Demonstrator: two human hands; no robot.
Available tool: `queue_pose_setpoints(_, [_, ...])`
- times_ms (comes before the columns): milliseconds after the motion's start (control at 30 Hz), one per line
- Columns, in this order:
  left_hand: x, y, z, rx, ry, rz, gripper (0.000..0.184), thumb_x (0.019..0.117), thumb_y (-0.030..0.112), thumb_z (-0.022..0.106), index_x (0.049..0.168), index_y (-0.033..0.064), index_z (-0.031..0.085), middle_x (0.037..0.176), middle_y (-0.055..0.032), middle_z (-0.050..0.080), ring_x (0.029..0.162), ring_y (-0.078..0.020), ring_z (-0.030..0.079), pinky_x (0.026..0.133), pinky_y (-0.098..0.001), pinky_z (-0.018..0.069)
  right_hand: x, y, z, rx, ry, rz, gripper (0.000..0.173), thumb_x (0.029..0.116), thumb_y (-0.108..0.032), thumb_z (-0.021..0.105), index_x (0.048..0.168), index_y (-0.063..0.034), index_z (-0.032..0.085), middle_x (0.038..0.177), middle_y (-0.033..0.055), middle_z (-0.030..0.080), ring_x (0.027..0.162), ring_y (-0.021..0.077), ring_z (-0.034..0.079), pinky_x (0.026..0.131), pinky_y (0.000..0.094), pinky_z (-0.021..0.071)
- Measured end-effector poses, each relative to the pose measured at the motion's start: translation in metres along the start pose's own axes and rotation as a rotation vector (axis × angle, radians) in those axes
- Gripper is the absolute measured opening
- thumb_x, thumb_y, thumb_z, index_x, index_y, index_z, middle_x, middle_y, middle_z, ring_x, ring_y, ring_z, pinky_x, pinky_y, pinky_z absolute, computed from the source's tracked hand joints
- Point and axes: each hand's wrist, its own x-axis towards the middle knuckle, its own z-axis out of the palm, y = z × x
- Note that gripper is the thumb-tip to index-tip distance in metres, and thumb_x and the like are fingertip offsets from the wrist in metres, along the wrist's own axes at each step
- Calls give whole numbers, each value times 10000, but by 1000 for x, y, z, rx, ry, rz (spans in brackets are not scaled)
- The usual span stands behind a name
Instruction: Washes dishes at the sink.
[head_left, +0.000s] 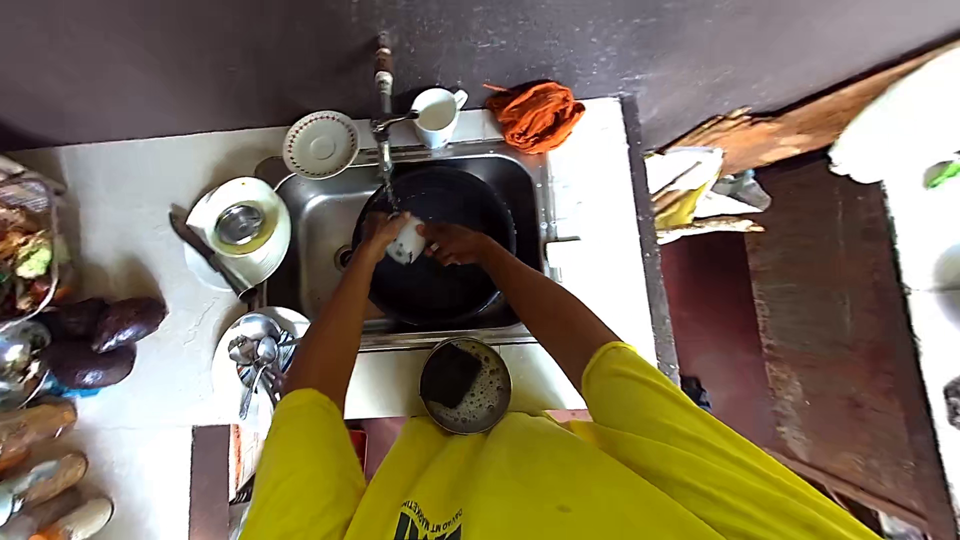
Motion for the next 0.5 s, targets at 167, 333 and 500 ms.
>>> queue_pose_setpoints(167, [-15, -39, 2, 58, -174, -307, 535, 1083, 366, 516, 1426, -43, 469, 1317, -279, 600, 1111, -370, 656, 932, -523, 547, 19, 50, -16, 61, -49, 252, 437, 1103, -435, 433, 1454, -182, 495, 821, 2, 567, 551, 54, 436, 498, 213, 375])
queue_pose_setpoints(333, [-6, -65, 36, -305, -68, -451, 669, 1109, 513, 323, 1547, 8, 349, 1505, -307, 429, 1328, -445, 496, 1032, -611, 460, 37, 22, -15, -611, 268, -70, 380, 1111, -269, 454, 1331, -5, 616, 1132, 259, 689, 1004, 399, 681, 899, 572, 533])
queue_pose_setpoints(500, [-7, -42, 63, 258, 372, 93, 460, 1041, 141, 486, 1423, -115, 468, 1454, -329, 489, 1370, -447, 484, 1131, -523, 427, 40, 24, 0, -1229, 306, -147, 412, 1035, -4, 480, 1409, -125, 603, 1348, 302, 583, 1137, 526, 625, 867, 661, 529])
